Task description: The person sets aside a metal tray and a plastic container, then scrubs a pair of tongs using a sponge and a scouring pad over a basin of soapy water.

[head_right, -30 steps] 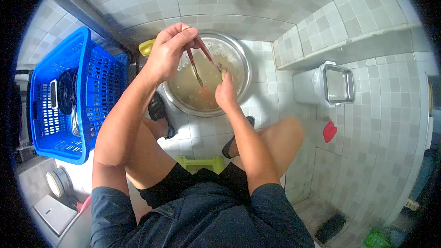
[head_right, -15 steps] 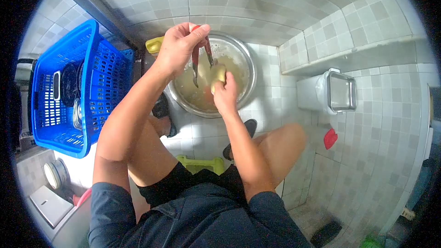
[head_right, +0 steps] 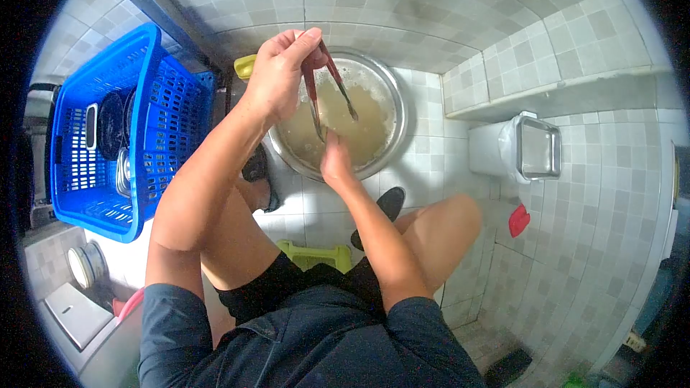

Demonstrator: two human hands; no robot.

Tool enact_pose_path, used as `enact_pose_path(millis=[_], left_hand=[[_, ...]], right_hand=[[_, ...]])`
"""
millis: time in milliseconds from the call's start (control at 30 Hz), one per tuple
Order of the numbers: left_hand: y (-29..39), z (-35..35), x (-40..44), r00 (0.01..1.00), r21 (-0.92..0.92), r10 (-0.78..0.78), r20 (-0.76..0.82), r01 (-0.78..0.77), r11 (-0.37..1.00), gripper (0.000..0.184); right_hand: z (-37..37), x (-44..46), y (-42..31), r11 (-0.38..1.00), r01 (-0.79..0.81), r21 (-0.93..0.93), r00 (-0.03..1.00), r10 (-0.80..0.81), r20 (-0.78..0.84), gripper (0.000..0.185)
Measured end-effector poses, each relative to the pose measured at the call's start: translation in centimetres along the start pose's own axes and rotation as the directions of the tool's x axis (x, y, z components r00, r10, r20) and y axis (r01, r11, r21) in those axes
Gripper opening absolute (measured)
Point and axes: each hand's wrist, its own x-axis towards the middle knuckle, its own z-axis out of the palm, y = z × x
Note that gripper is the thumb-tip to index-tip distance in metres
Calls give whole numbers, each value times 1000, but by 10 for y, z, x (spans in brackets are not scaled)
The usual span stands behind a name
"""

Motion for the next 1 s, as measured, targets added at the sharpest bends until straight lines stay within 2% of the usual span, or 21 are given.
enact_pose_path(millis=[33, 67, 133, 200, 267, 300, 333, 367, 400, 433, 467, 533, 567, 600, 667, 700, 767, 800, 867, 933, 1000], left_hand=[[1, -1, -1, 1000, 2, -12, -2, 12, 1000, 28], [2, -2, -1, 1000, 5, -23, -3, 23, 1000, 28], [0, -1, 1, 1000, -1, -3, -18, 3, 1000, 28], [1, -2, 2, 999, -10, 14, -34, -15, 1000, 29], [2, -3, 4, 999, 10, -36, 9, 36, 999, 29], [0, -2, 5, 999, 4, -28, -25, 29, 1000, 29], [-1, -2, 5, 999, 2, -27, -23, 27, 1000, 29], [-3, -2, 5, 999, 45, -37, -39, 39, 998, 29], [-4, -2, 5, 997, 90, -48, -55, 53, 995, 28], [-5, -1, 4, 996, 126, -25, -80, 35, 991, 27], [-6, -1, 4, 996, 127, -26, -80, 36, 991, 27], [-9, 0, 5, 994, 139, 26, -104, -11, 990, 27], [-10, 0, 4, 995, 140, 24, -101, -10, 990, 27], [-11, 0, 3, 996, 134, 6, -94, 6, 991, 27], [-12, 1, 4, 996, 129, -9, -87, 20, 991, 26], [-13, 2, 4, 997, 95, -14, -78, 21, 995, 26], [-14, 2, 4, 997, 62, -18, -70, 23, 998, 25], [-14, 2, 3, 998, 11, -50, -40, 50, 999, 24], [-15, 4, 3, 997, -42, -82, -8, 81, 996, 24], [-16, 6, 4, 995, -15, -7, -99, 6, 1000, 24], [-14, 1, 4, 995, -6, -27, -100, 27, 1000, 24]], right_hand=[[11, -5, 21, 994, 66, -87, 998, -65, 17, 56], [17, -10, 34, 994, 67, -85, 998, -65, 17, 56], [20, -20, 49, 992, 120, 31, 992, -119, -30, 54], [12, -23, 49, 995, 92, 40, 995, -91, -30, 46], [5, -22, 48, 944, -305, 127, 952, 304, 30, 40], [4, -18, 46, 921, -310, 237, 941, 333, -60, 30], [0, -16, 45, 921, -309, 236, 941, 332, -63, 30], [-17, -13, 20, 788, -385, 480, 885, 462, -50, 26], [-25, -9, 7, 591, -418, 690, 817, 576, 1, 23], [-22, -4, 11, 607, -294, 739, 839, 533, -104, 20], [-39, -1, -13, 563, -266, 782, 832, 544, -109, 20], [-59, 6, -51, 501, -100, 859, 838, 508, -199, 25], [-66, 9, -59, 556, -75, 828, 849, 471, -239, 35], [-71, 13, -66, 556, -74, 828, 848, 473, -241, 35], [-76, 23, -82, 540, 101, 836, 852, 387, -353, 35], [-81, 27, -94, 539, 102, 836, 852, 387, -353, 35], [-85, 34, -112, 748, 319, 581, 820, 90, -566, 36], [-78, 37, -117, 794, 375, 478, 748, 44, -662, 34], [-76, 37, -129, 892, 404, 202, 713, -169, -681, 34], [-68, 36, -128, 916, 392, 82, 692, -235, -683, 33], [-60, 30, -120, 932, 364, -5, 711, -281, -645, 32]])
